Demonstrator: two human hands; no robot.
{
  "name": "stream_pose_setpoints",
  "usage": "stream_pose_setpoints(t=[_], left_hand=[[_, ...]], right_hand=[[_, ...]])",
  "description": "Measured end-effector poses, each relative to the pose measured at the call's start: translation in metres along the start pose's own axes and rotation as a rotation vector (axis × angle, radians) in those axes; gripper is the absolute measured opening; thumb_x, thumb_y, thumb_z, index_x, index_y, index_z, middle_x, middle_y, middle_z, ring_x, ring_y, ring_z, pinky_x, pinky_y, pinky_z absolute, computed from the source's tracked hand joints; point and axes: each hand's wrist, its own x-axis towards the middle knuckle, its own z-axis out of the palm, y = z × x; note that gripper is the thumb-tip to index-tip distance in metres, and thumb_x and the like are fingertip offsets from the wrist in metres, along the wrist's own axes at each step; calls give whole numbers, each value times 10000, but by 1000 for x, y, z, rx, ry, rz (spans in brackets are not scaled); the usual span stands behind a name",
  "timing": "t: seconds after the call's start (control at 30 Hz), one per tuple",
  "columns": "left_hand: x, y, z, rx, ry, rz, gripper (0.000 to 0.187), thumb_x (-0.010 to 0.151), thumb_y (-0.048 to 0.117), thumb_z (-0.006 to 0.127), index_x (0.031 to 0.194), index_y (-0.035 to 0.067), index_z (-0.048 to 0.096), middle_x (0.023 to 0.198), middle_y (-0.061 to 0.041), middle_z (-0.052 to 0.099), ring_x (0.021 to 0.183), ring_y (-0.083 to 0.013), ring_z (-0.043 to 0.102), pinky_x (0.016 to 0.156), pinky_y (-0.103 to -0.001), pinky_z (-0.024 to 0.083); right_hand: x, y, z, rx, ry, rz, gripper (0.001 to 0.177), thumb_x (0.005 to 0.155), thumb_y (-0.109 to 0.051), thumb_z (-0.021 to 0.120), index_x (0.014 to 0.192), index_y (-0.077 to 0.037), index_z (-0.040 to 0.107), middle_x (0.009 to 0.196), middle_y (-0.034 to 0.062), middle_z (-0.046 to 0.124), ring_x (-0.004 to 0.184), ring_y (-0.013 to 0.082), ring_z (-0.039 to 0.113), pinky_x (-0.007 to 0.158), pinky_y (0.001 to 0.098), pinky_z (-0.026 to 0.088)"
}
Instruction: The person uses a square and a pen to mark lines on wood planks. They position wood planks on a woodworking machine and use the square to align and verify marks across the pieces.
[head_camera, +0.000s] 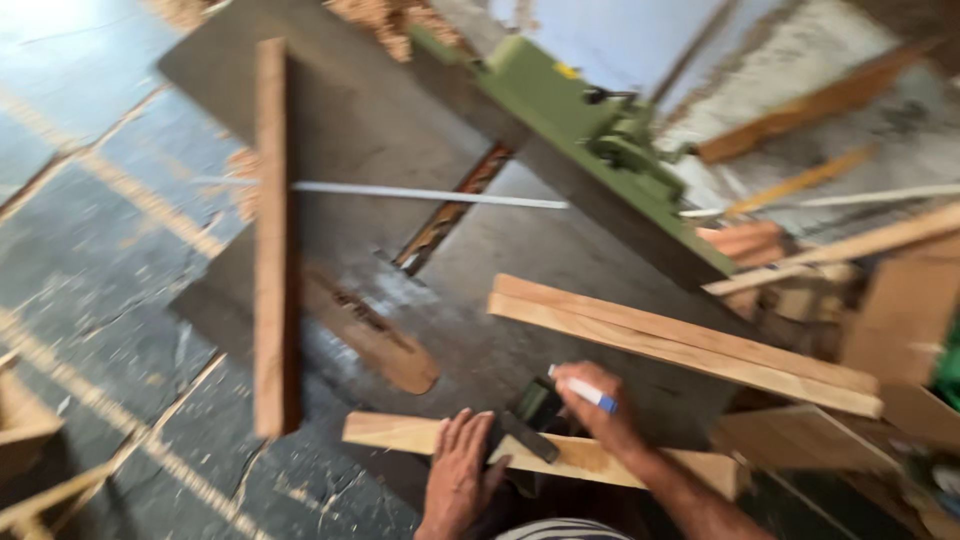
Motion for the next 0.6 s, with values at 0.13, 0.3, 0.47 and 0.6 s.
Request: stream_pose_setpoints(t=[0.13, 0.3, 0.47, 0.6], left_hand=[[1, 1, 14, 99, 30, -69, 572, 890, 326, 703, 1364, 37, 571, 1329, -127, 625, 1341, -339, 491, 1172, -507, 285], [10, -1, 25, 80, 52, -152, 469, 792, 323, 751, 1176, 75, 646, 1211, -108, 658, 1238, -316, 536, 1104, -500, 332], [20, -19, 24, 82, -14, -111, 370, 733, 324, 800, 1036, 158, 669, 951, -87, 701, 990, -329, 638, 900, -493, 456], [27, -22, 14, -200, -338, -181, 222, 923, 283, 713, 1003, 114, 594, 729, -134, 701, 732, -339, 712, 650, -443, 540]], right_hand=[[-70, -2, -26, 23, -133, 154, 186, 891, -66, 695, 1066, -13, 729, 932, 133, 745, 807, 247, 742, 700, 364, 585], [-129, 10, -45, -43, -24, 151, 194, 947, -108, 697, 1096, 14, 714, 999, 166, 767, 897, 261, 760, 770, 364, 601], [-157, 40, -73, -33, 76, 494, 254, 949, -154, 661, 1161, -22, 703, 958, 134, 766, 856, 247, 757, 758, 356, 614], [-148, 77, -121, -65, 360, 411, 248, 915, -197, 707, 1118, -54, 708, 972, 124, 766, 845, 237, 765, 725, 343, 619]])
